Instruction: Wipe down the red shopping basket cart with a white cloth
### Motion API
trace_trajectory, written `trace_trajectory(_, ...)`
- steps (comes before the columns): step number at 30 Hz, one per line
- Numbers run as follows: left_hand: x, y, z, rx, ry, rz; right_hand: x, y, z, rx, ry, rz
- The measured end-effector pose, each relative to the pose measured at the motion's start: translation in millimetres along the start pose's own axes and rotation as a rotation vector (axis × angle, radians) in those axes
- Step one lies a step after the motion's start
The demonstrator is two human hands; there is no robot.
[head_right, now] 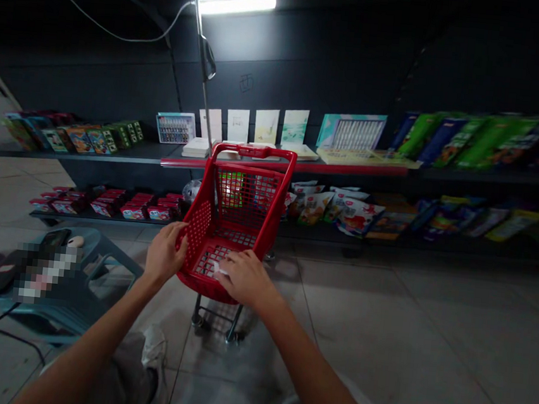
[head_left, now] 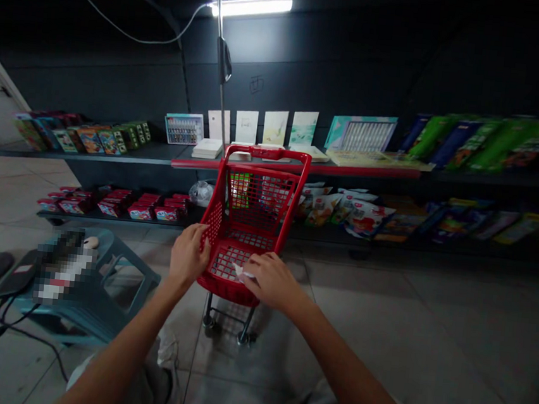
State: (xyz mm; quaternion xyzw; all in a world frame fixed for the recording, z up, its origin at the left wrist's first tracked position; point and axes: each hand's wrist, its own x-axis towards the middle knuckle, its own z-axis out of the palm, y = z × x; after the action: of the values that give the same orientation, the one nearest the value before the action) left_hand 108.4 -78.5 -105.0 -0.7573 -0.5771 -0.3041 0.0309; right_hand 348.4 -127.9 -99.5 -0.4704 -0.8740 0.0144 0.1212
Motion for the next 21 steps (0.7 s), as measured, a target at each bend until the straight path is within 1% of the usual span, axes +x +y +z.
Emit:
trace_trajectory(1,-8.8,10.6,2.1,-0.008,-0.031,0.029,-0.4,-4.9,2.5,-0.003,-0.007,-0.006)
trace_trajectory(4,-30.1,32.6,14.3,0.007,-0.268,0.110,-0.4,-15.1,6.4,-0.006,-0.032,-0.006)
trace_trajectory(6,-37.3,37.0,22.9,0.081,-0.415,0.165,-0.6,-14.2,6.0,-0.003,-0.038,-0.012)
trace_trajectory(7,-38.9,36.4,26.3,0.111,-0.456,0.197,-0.9,-11.2,5.2,-0.001,-0.032,-0.019)
trace_trajectory(8,-39.6,34.5,28.9,0.130,-0.474,0.230,-1.2,-6.7,4.2,0.002,-0.015,-0.021)
trace_trajectory(13,-38.6,14.5,31.4,0.109,-0.407,0.364,-1.0,20.5,1.5,0.023,0.107,0.028)
trace_trajectory(17,-38.6,-4.8,26.9,0.079,-0.366,0.435,2.8,27.1,2.8,0.015,0.148,-0.011)
trace_trajectory(19,-38.9,-14.2,23.8,0.056,-0.358,0.477,3.6,29.2,1.6,-0.009,0.194,-0.019)
trace_trajectory(21,-39.4,-23.3,21.1,0.029,-0.350,0.519,3.3,34.5,-1.9,-0.014,0.254,0.004)
